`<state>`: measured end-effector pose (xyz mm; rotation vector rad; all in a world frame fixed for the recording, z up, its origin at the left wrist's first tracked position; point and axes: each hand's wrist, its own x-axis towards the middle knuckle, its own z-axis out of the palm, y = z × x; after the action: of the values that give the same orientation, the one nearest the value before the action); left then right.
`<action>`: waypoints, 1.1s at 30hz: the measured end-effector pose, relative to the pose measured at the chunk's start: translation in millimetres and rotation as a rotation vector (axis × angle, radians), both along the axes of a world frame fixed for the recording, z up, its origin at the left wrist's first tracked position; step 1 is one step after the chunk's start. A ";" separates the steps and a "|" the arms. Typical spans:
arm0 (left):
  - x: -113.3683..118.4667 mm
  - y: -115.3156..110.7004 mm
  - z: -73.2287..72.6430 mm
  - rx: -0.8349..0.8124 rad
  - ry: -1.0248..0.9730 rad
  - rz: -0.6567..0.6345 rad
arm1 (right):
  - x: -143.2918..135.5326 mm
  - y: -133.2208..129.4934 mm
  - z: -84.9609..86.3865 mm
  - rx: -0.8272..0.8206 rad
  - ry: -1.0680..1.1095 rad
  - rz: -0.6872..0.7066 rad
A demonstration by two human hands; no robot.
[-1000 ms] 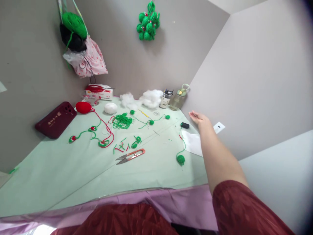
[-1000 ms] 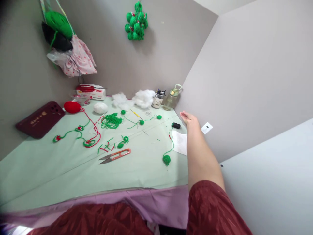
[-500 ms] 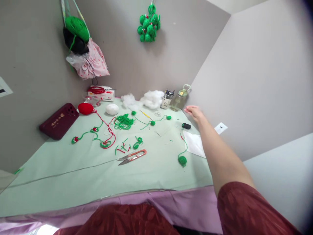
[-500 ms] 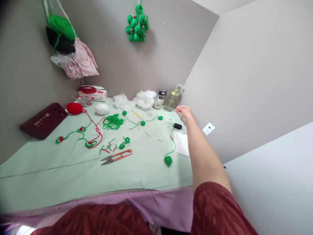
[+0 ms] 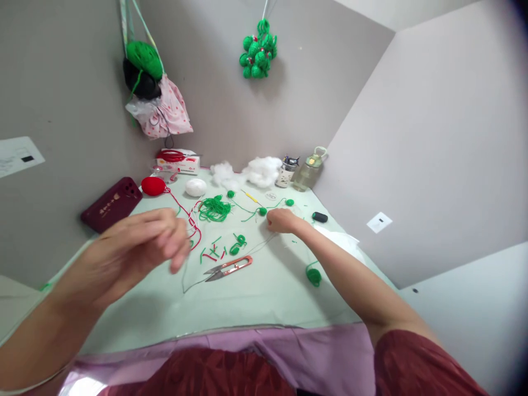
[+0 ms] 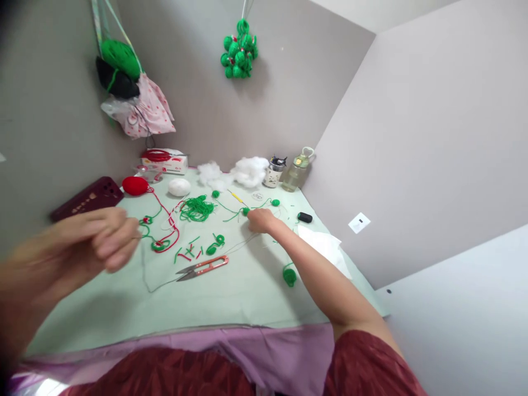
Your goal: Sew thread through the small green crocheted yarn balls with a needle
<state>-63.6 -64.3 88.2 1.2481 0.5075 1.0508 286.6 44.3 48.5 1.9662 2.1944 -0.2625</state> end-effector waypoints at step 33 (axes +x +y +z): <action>81.8 42.0 -60.6 0.141 0.446 0.123 | -77.1 -91.1 1.5 -0.064 1.474 0.117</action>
<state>18.2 -22.4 27.7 1.6039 0.8711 0.9214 209.5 -46.8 50.0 1.6825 2.7802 -2.2874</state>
